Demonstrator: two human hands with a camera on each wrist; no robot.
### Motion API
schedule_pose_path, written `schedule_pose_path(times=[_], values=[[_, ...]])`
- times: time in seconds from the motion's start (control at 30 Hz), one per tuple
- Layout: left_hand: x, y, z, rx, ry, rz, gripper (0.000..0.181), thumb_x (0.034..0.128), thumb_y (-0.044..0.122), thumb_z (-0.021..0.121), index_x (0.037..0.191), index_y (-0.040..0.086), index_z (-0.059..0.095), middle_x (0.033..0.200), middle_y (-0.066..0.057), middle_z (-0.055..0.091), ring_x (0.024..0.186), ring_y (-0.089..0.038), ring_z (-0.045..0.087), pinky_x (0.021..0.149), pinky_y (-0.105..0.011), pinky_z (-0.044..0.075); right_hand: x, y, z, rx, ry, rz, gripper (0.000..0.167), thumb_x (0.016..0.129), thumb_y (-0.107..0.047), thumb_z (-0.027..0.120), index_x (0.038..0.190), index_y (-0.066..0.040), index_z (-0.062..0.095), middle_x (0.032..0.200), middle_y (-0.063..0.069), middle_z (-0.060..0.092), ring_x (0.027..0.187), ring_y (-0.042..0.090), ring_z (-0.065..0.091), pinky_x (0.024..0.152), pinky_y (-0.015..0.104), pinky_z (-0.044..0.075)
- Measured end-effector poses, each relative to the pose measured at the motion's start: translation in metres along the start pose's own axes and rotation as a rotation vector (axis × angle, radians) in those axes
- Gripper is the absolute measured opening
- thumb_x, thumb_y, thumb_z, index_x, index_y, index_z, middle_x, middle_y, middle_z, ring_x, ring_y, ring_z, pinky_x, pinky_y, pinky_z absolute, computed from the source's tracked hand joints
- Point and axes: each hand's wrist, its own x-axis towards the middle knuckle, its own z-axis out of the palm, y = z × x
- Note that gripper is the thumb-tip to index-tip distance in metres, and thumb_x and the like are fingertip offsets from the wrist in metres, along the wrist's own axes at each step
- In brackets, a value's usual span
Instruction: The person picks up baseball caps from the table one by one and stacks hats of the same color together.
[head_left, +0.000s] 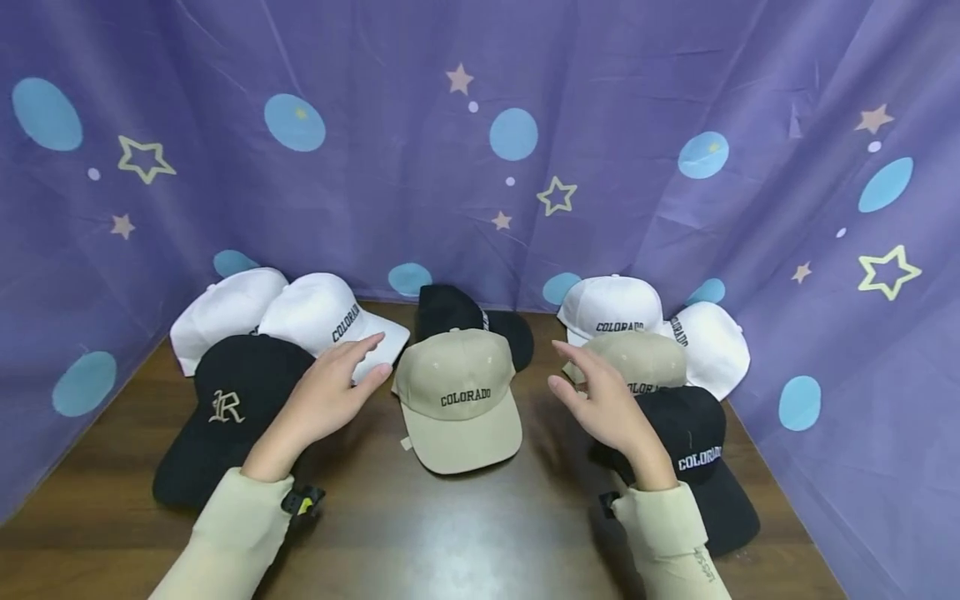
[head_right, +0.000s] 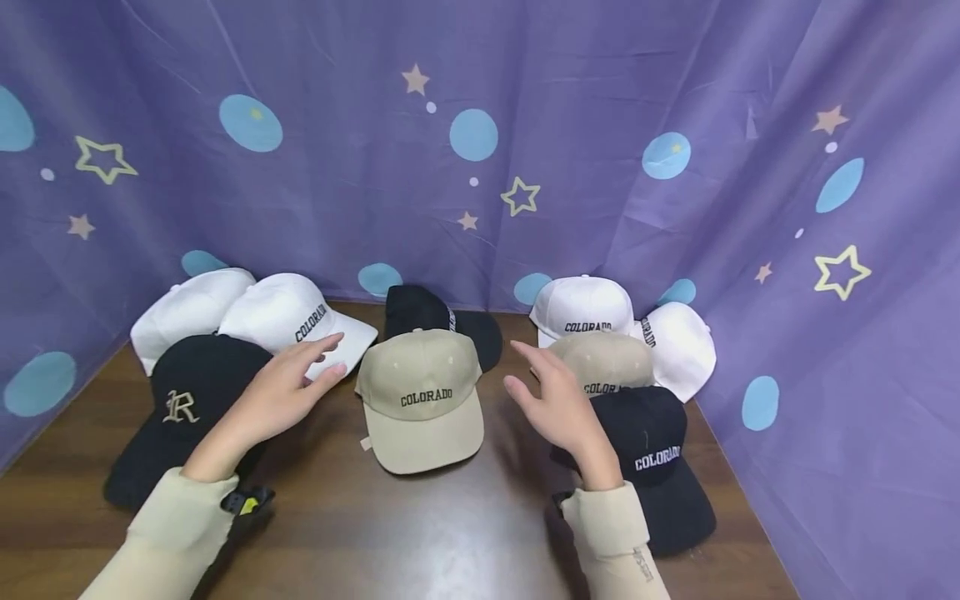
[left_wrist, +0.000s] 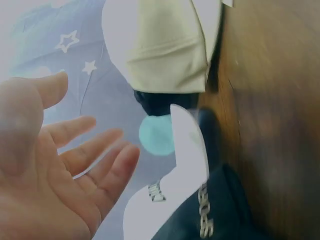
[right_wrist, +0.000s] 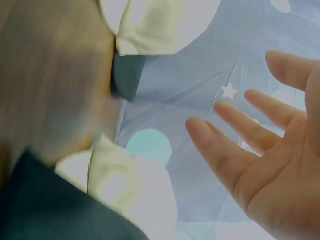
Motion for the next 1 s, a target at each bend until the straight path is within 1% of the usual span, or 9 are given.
schedule_pose_path(times=[0.1,0.2,0.4,0.5,0.7,0.77,0.87,0.93,1.0], values=[[0.012,-0.002,0.011,-0.062,-0.021,-0.002,0.058,0.1117,0.040,0.054,0.156,0.003,0.050,0.147,-0.024,0.061,0.140,-0.047,0.051,0.114,-0.065,0.038,0.008,0.000,0.007,0.089,-0.006,0.016,0.053,0.105,-0.025,0.069,0.154,-0.009,0.054,0.149,0.015,0.060,0.135,0.035,0.058,0.099,0.056,0.057],[0.019,-0.007,0.022,-0.118,-0.037,-0.020,0.058,0.1126,0.037,0.052,0.156,0.000,0.048,0.146,-0.026,0.061,0.139,-0.047,0.053,0.114,-0.064,0.040,0.014,-0.001,0.016,0.132,-0.024,0.038,0.052,0.106,-0.026,0.068,0.154,-0.009,0.054,0.150,0.016,0.059,0.137,0.037,0.056,0.105,0.059,0.052],[0.029,-0.009,0.040,-0.225,-0.086,-0.037,0.061,0.1138,0.039,0.049,0.160,-0.001,0.042,0.155,-0.026,0.053,0.144,-0.045,0.049,0.118,-0.061,0.039,0.021,-0.003,0.029,0.087,-0.028,0.038,0.051,0.105,-0.026,0.069,0.151,-0.008,0.058,0.145,0.017,0.062,0.137,0.035,0.057,0.113,0.057,0.045],[0.032,-0.009,0.043,-0.247,-0.090,-0.046,0.061,0.1137,0.038,0.050,0.159,-0.001,0.043,0.154,-0.025,0.054,0.144,-0.044,0.050,0.118,-0.060,0.039,0.021,-0.002,0.031,0.067,-0.030,0.045,0.050,0.104,-0.025,0.069,0.150,-0.009,0.059,0.144,0.017,0.063,0.136,0.034,0.058,0.112,0.057,0.045],[0.035,-0.008,0.047,-0.299,-0.084,-0.061,0.057,0.1135,0.034,0.052,0.158,-0.001,0.044,0.144,-0.025,0.063,0.136,-0.041,0.059,0.113,-0.057,0.046,0.018,0.002,0.033,0.051,-0.055,0.050,0.051,0.105,-0.027,0.069,0.152,-0.011,0.057,0.146,0.013,0.062,0.137,0.033,0.057,0.112,0.056,0.045],[0.035,-0.007,0.048,-0.339,-0.091,-0.075,0.057,0.1134,0.033,0.052,0.159,0.000,0.044,0.142,-0.024,0.064,0.132,-0.039,0.062,0.107,-0.054,0.051,0.019,0.002,0.033,0.048,-0.057,0.048,0.051,0.105,-0.027,0.069,0.152,-0.011,0.057,0.147,0.012,0.062,0.137,0.033,0.057,0.112,0.057,0.045],[0.035,-0.006,0.049,-0.417,-0.099,-0.109,0.054,0.1132,0.028,0.054,0.158,-0.001,0.045,0.137,-0.024,0.065,0.121,-0.036,0.067,0.095,-0.048,0.059,0.019,0.001,0.033,0.044,-0.058,0.042,0.051,0.104,-0.026,0.069,0.152,-0.010,0.057,0.146,0.013,0.062,0.136,0.033,0.057,0.112,0.057,0.045],[0.035,-0.006,0.049,-0.457,-0.099,-0.130,0.052,0.1130,0.025,0.054,0.156,-0.002,0.046,0.134,-0.024,0.066,0.113,-0.032,0.069,0.089,-0.044,0.062,0.019,0.001,0.033,0.047,-0.055,0.038,0.051,0.104,-0.025,0.069,0.152,-0.009,0.057,0.146,0.015,0.062,0.136,0.034,0.057,0.112,0.057,0.045],[0.035,-0.006,0.049,-0.474,-0.096,-0.140,0.048,0.1129,0.023,0.054,0.154,-0.002,0.049,0.131,-0.023,0.066,0.107,-0.030,0.070,0.087,-0.042,0.062,0.019,0.000,0.033,0.048,-0.058,0.040,0.051,0.104,-0.025,0.069,0.151,-0.009,0.057,0.145,0.014,0.062,0.136,0.034,0.057,0.112,0.057,0.045]])
